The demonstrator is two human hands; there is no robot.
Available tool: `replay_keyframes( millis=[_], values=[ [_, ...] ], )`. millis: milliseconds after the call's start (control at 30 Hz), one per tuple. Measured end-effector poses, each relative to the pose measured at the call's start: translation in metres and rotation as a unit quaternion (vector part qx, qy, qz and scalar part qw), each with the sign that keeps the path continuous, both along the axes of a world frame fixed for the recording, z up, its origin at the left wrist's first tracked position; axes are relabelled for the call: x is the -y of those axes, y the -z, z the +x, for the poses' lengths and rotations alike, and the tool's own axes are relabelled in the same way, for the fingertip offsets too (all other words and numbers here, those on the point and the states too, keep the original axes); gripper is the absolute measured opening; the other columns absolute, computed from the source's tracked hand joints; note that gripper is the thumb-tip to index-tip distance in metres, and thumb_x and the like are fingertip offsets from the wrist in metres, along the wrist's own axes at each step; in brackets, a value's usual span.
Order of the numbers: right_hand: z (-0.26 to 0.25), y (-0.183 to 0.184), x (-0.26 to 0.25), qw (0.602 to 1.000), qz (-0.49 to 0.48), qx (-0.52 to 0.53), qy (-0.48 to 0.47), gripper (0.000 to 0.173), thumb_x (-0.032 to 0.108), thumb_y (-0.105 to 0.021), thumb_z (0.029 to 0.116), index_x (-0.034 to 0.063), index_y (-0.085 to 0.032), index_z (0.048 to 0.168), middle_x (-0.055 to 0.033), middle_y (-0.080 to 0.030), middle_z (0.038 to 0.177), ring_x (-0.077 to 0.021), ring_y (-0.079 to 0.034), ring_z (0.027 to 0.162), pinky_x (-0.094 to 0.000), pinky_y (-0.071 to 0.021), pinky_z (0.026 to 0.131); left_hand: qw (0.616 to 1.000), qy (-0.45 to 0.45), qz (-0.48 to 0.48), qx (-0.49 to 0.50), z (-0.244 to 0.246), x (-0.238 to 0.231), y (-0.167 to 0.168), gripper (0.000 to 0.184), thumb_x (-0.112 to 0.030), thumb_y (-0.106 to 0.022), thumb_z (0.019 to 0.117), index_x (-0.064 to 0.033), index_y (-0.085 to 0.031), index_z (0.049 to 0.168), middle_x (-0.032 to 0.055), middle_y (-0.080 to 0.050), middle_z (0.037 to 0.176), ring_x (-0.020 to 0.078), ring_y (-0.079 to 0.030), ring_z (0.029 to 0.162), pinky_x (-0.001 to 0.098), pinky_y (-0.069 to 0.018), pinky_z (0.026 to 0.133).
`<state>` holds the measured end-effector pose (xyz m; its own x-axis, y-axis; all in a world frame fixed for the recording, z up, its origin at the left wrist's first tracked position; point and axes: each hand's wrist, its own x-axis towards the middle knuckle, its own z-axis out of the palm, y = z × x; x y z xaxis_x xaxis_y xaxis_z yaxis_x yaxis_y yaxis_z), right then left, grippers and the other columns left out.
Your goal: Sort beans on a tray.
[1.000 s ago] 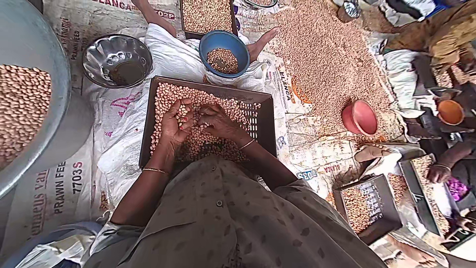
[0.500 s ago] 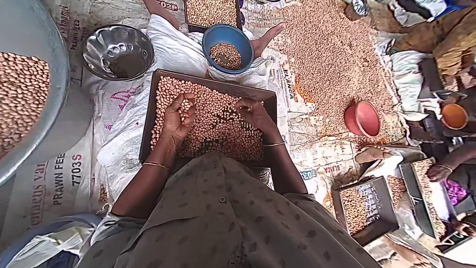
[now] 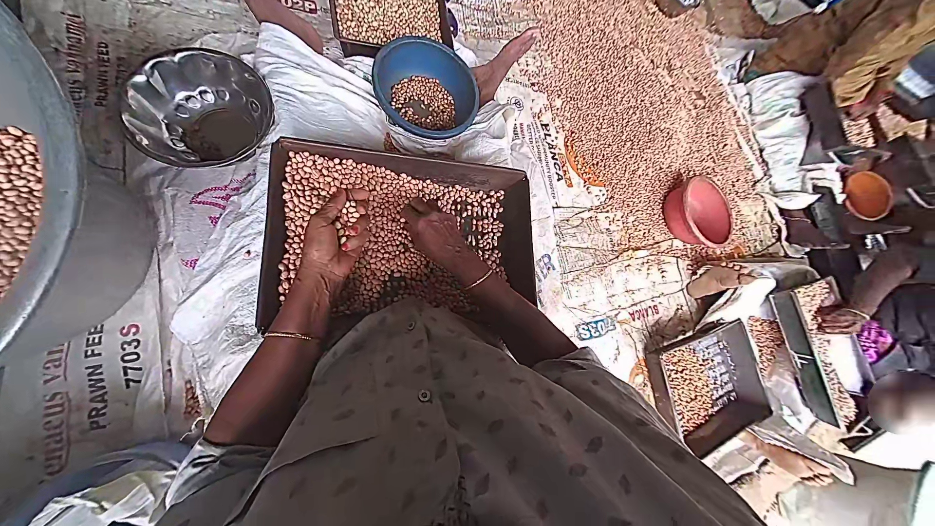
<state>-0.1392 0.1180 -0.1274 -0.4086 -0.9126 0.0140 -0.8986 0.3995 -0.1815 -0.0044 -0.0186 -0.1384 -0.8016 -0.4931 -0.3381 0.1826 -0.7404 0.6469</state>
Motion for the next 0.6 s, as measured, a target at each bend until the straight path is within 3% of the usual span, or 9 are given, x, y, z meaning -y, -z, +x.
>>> replay_keyframes(
  millis=[100, 167, 233, 267, 333, 400, 467, 533, 600],
  values=[
    [-0.022, 0.03, 0.008, 0.999, -0.023, 0.025, -0.006, 0.023, 0.012, -0.059, 0.0999, 0.0036, -0.073, 0.115, -0.0173, -0.067, 0.128, -0.0366, -0.066, 0.117, -0.0525, -0.0569, 0.086, 0.999, 0.038, -0.015, 0.024, 0.009, -0.005, 0.002, 0.046, -0.042, -0.028, 0.1119, -0.0135, -0.065, 0.108, -0.0058, -0.051, 0.07, -0.0007, -0.028, 0.039, 0.0114, -0.0229, 0.035],
    [-0.033, 0.029, 0.006, 0.992, -0.092, 0.089, -0.003, 0.02, 0.013, -0.061, 0.0981, 0.0023, -0.074, 0.108, -0.0175, -0.07, 0.121, -0.0336, -0.07, 0.108, -0.0526, -0.0573, 0.085, 0.996, 0.07, -0.022, 0.054, 0.004, -0.004, 0.001, 0.052, -0.047, -0.026, 0.1113, -0.0133, -0.066, 0.108, -0.0048, -0.056, 0.072, -0.0008, -0.032, 0.04, 0.0115, -0.0254, 0.036],
    [-0.032, 0.01, -0.001, 0.959, -0.186, 0.211, -0.024, 0.016, 0.008, -0.064, 0.0962, -0.0007, -0.073, 0.105, -0.0159, -0.072, 0.112, -0.0251, -0.071, 0.096, -0.0423, -0.0582, 0.085, 0.991, 0.107, -0.03, 0.075, -0.004, -0.004, -0.003, 0.057, -0.047, -0.022, 0.1116, -0.0116, -0.067, 0.107, -0.0028, -0.062, 0.076, -0.0009, -0.038, 0.043, 0.0117, -0.0291, 0.038],
    [-0.028, -0.004, -0.007, 0.932, -0.221, 0.285, -0.043, 0.016, 0.004, -0.064, 0.0964, -0.0026, -0.071, 0.109, -0.0156, -0.071, 0.109, -0.0206, -0.07, 0.091, -0.0355, -0.0592, 0.082, 0.988, 0.128, -0.029, 0.083, -0.006, -0.005, -0.005, 0.058, -0.048, -0.021, 0.1116, -0.0122, -0.066, 0.107, -0.0027, -0.062, 0.077, -0.0009, -0.039, 0.044, 0.0117, -0.0292, 0.039],
    [-0.03, -0.024, -0.014, 0.892, -0.246, 0.375, -0.056, 0.027, 0.002, -0.063, 0.0974, -0.0036, -0.067, 0.123, -0.0145, -0.071, 0.114, -0.0159, -0.071, 0.088, -0.0313, -0.0614, 0.081, 0.981, 0.172, -0.026, 0.083, -0.01, -0.004, 0.0, 0.058, -0.048, -0.022, 0.1116, -0.0117, -0.066, 0.107, -0.0014, -0.064, 0.078, -0.0003, -0.041, 0.045, 0.0122, -0.0308, 0.039],
    [-0.052, -0.023, -0.018, 0.919, -0.239, 0.313, -0.005, 0.021, 0.006, -0.061, 0.0997, -0.0025, -0.069, 0.118, -0.0122, -0.073, 0.105, -0.0146, -0.071, 0.083, -0.0318, -0.0615, 0.078, 0.976, 0.21, -0.032, 0.05, -0.012, -0.001, 0.009, 0.053, -0.041, -0.025, 0.1126, -0.0092, -0.068, 0.114, -0.0002, -0.064, 0.08, 0.0, -0.042, 0.046, 0.0122, -0.0329, 0.04],
    [-0.075, -0.012, -0.024, 0.969, -0.143, 0.184, 0.081, 0.019, 0.01, -0.059, 0.1001, -0.0018, -0.071, 0.109, -0.0176, -0.072, 0.096, -0.0285, -0.07, 0.086, -0.0471, -0.056, 0.082, 0.978, 0.204, -0.028, 0.036, -0.012, -0.004, 0.007, 0.04, -0.031, -0.033, 0.1114, -0.0092, -0.067, 0.111, -0.0019, -0.061, 0.078, -0.0014, -0.04, 0.045, 0.0108, -0.0327, 0.039],
    [-0.084, 0.004, -0.025, 0.987, -0.023, 0.112, 0.114, 0.02, 0.011, -0.059, 0.1001, -0.0028, -0.071, 0.108, -0.0235, -0.072, 0.106, -0.0408, -0.069, 0.103, -0.0592, -0.0521, 0.093, 0.985, 0.164, -0.015, 0.052, -0.013, -0.003, 0.0, 0.031, -0.024, -0.038, 0.1093, -0.0107, -0.065, 0.104, -0.0045, -0.057, 0.074, -0.0022, -0.039, 0.043, 0.0099, -0.0311, 0.038],
    [-0.076, 0.017, -0.021, 0.987, 0.041, 0.069, 0.139, 0.019, 0.01, -0.058, 0.1, -0.0022, -0.068, 0.111, -0.0244, -0.068, 0.113, -0.0425, -0.068, 0.106, -0.0588, -0.053, 0.091, 0.99, 0.129, 0.004, 0.06, -0.016, 0.004, 0.005, 0.032, -0.022, -0.034, 0.1104, -0.0113, -0.063, 0.103, -0.0045, -0.058, 0.075, -0.0021, -0.041, 0.044, 0.0099, -0.0322, 0.038]
  ],
)
